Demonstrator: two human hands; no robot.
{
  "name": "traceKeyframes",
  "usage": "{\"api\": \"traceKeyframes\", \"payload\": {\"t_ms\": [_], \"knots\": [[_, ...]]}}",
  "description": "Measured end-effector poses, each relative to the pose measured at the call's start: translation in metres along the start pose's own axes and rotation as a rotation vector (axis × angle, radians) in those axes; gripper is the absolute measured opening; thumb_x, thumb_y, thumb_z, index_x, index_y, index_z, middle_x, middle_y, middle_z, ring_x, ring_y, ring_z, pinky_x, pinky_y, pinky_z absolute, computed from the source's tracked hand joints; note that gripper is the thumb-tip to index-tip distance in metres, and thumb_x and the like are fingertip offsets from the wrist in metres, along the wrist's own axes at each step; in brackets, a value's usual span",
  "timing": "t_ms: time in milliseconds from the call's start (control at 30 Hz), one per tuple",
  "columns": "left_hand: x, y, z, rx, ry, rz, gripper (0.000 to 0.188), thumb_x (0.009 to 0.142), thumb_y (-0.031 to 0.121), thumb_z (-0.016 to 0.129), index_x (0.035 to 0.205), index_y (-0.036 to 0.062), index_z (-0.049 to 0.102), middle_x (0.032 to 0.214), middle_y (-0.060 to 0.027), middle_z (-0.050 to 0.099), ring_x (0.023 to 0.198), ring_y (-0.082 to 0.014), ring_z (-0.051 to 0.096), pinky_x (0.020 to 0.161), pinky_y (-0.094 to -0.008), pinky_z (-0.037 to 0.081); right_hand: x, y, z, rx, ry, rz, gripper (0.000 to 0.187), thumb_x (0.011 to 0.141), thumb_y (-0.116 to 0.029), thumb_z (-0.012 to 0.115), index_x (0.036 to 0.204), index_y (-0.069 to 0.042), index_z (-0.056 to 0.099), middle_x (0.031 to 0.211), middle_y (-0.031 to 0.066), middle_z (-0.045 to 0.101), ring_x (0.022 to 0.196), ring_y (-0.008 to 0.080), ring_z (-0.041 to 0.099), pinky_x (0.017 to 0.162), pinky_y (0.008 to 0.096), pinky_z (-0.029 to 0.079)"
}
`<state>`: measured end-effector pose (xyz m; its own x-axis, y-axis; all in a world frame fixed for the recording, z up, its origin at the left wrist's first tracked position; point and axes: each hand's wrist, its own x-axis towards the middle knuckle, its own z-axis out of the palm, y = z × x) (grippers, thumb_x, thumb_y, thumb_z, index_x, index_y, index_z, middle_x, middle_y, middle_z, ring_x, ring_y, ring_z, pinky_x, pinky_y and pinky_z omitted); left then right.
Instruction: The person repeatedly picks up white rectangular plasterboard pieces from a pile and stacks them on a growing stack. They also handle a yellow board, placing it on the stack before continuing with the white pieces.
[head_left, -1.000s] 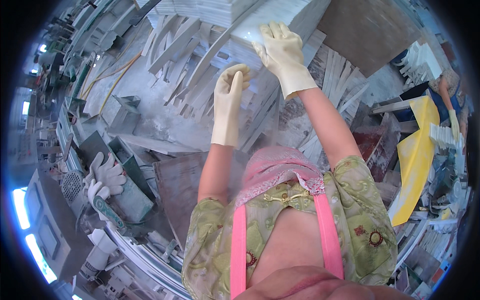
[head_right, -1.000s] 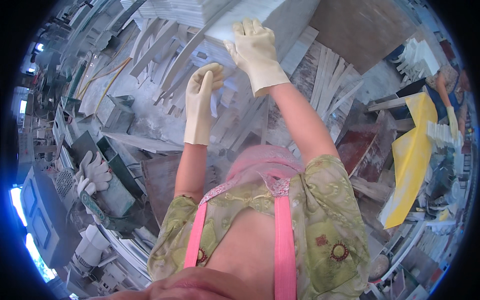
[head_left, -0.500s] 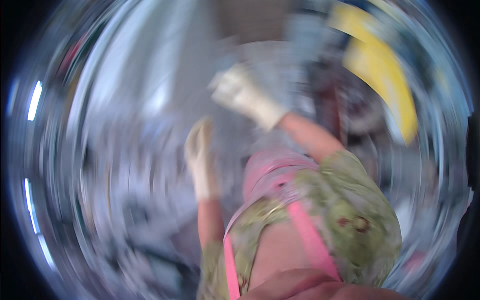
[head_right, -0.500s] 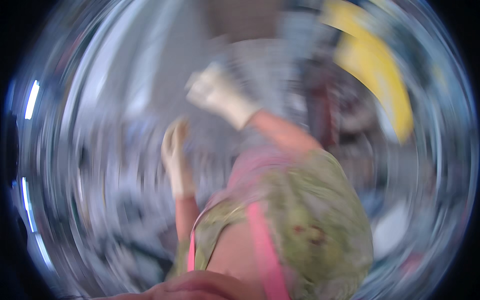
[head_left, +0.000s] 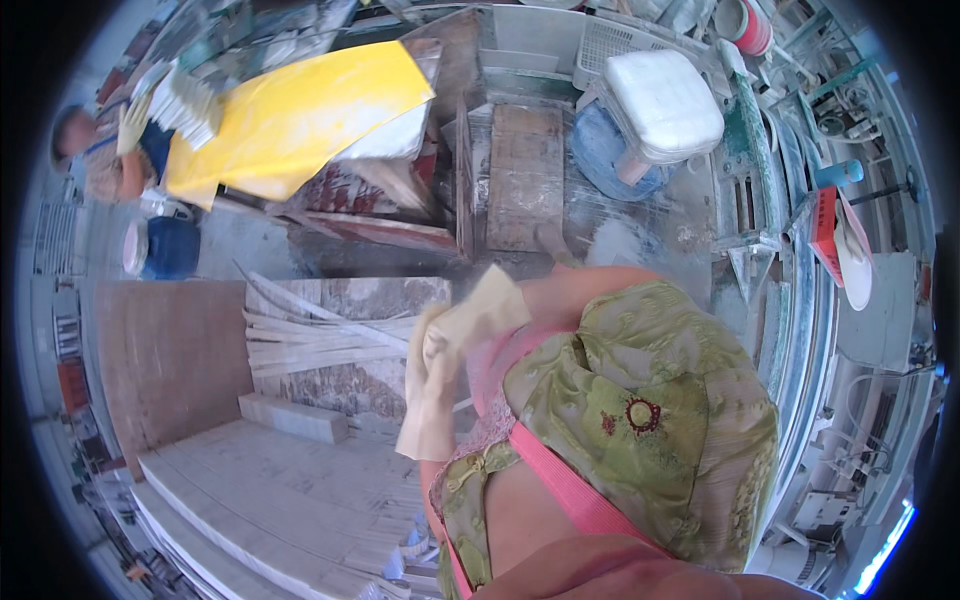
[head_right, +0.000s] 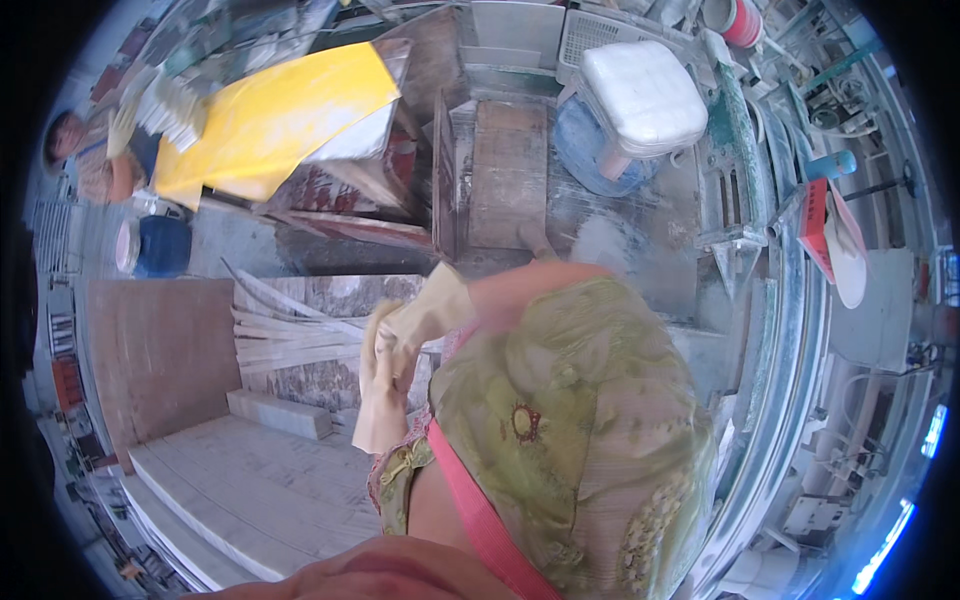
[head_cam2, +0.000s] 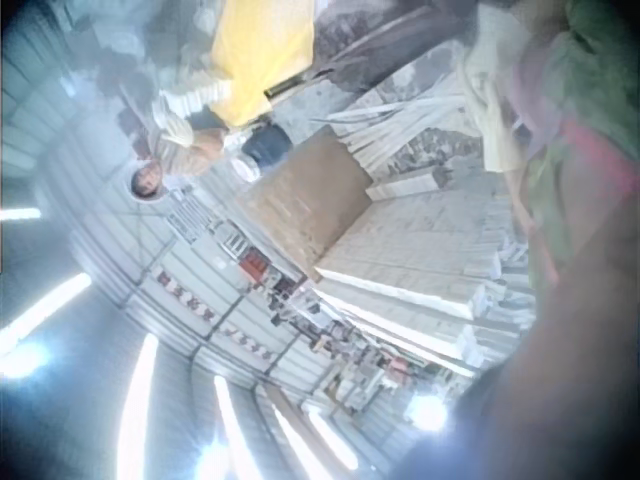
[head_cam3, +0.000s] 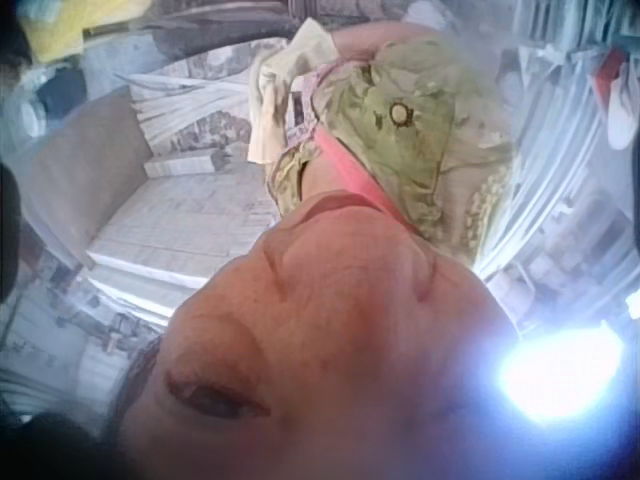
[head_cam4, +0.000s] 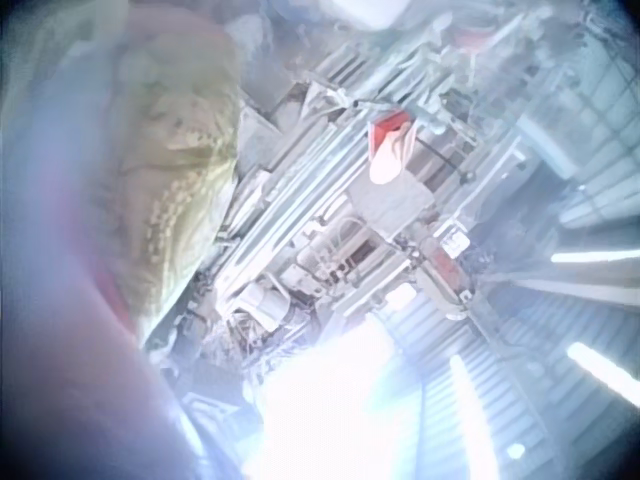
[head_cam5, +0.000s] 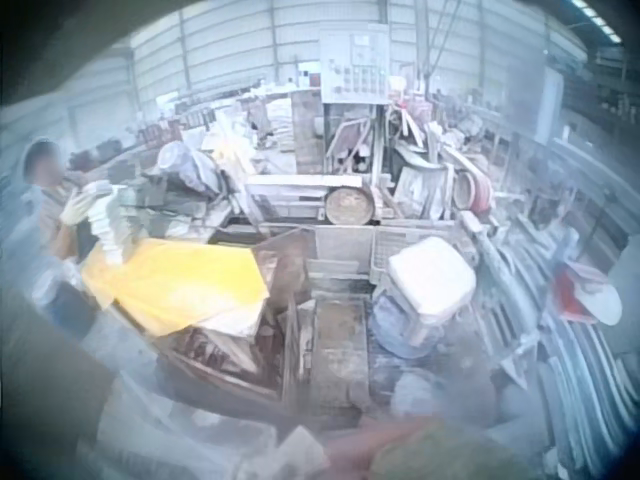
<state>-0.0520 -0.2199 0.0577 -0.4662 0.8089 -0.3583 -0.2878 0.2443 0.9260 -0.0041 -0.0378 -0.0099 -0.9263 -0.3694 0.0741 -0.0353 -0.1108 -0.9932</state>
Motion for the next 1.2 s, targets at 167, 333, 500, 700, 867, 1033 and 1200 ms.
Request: {"api": "traceKeyframes", "payload": {"t_ms": [167, 333, 500, 700, 867, 1033, 1200], "knots": [[0.147, 0.009, 0.091, -0.397, 0.341, -0.095, 0.055, 0.103, 0.036, 0.06, 0.142, -0.0013, 0.052, 0.138, -0.0165, 0.058, 0.125, -0.0237, 0.058, 0.107, -0.0359, 0.047, -0.047, 0.009, -0.125, -0.215, 0.128, 0.097, 0.037, 0.094, -0.031, 0.059, 0.108, 0.002, 0.066, 0.098, 0.0189, 0.069, 0.095, 0.0298, 0.067, 0.084, 0.0411, 0.05], [0.276, 0.014, 0.172, -0.371, 0.441, -0.357, 0.055, 0.1, 0.046, 0.06, 0.135, 0.0043, 0.062, 0.12, -0.0068, 0.069, 0.101, -0.0127, 0.066, 0.086, -0.0244, 0.054, -0.138, -0.022, -0.249, -0.121, 0.204, 0.36, 0.051, 0.103, -0.041, 0.051, 0.131, -0.001, 0.061, 0.126, 0.0153, 0.065, 0.12, 0.025, 0.06, 0.101, 0.0371, 0.045], [0.378, 0.037, 0.232, -0.194, 0.104, -0.194, 0.053, 0.107, 0.036, 0.056, 0.14, -0.0051, 0.054, 0.133, -0.0181, 0.064, 0.125, -0.0277, 0.062, 0.111, -0.0387, 0.046, -0.248, 0.009, -0.352, 0.072, 0.512, 0.504, 0.056, 0.103, -0.049, 0.055, 0.126, 0.001, 0.067, 0.11, 0.0123, 0.072, 0.1, 0.0201, 0.07, 0.081, 0.0336, 0.056], [0.473, 0.063, 0.265, -0.245, -0.055, -0.183, 0.051, 0.107, 0.034, 0.057, 0.137, -0.0062, 0.055, 0.137, -0.0217, 0.063, 0.13, -0.0291, 0.06, 0.115, -0.04, 0.044, -0.362, 0.056, -0.461, 0.342, 1.053, 0.547, 0.042, 0.1, -0.041, 0.065, 0.101, 0.001, 0.072, 0.092, 0.0116, 0.074, 0.086, 0.0182, 0.072, 0.078, 0.0318, 0.058], [0.555, 0.077, 0.263, -0.182, -0.076, -0.234, 0.045, 0.106, 0.033, 0.059, 0.134, -0.0039, 0.059, 0.131, -0.019, 0.067, 0.124, -0.0278, 0.064, 0.112, -0.0396, 0.046, -0.444, 0.015, -0.629, -0.09, 1.541, 0.533, 0.052, 0.091, -0.039, 0.077, 0.126, -0.001, 0.069, 0.107, 0.0111, 0.077, 0.1, 0.0215, 0.071, 0.092, 0.0341, 0.055], [0.654, 0.109, 0.26, -0.204, -0.041, -0.173, 0.04, 0.106, 0.029, 0.06, 0.13, -0.0031, 0.062, 0.127, -0.0187, 0.069, 0.121, -0.0272, 0.067, 0.11, -0.039, 0.049, -0.466, -0.054, -0.825, -1.371, 1.377, 0.407, 0.089, 0.079, -0.045, 0.082, 0.151, -0.007, 0.047, 0.14, 0.0237, 0.059, 0.129, 0.0321, 0.057, 0.11, 0.041, 0.044], [0.717, 0.15, 0.263, -0.17, 0.006, -0.275, 0.04, 0.106, 0.03, 0.06, 0.129, -0.0028, 0.062, 0.128, -0.0188, 0.069, 0.121, -0.0266, 0.067, 0.11, -0.0378, 0.049, -0.427, -0.077, -0.938, -1.409, 1.102, 0.802, 0.102, 0.072, -0.051, 0.084, 0.154, -0.006, 0.042, 0.143, 0.0262, 0.055, 0.134, 0.0359, 0.051, 0.113, 0.0428, 0.039]]}}
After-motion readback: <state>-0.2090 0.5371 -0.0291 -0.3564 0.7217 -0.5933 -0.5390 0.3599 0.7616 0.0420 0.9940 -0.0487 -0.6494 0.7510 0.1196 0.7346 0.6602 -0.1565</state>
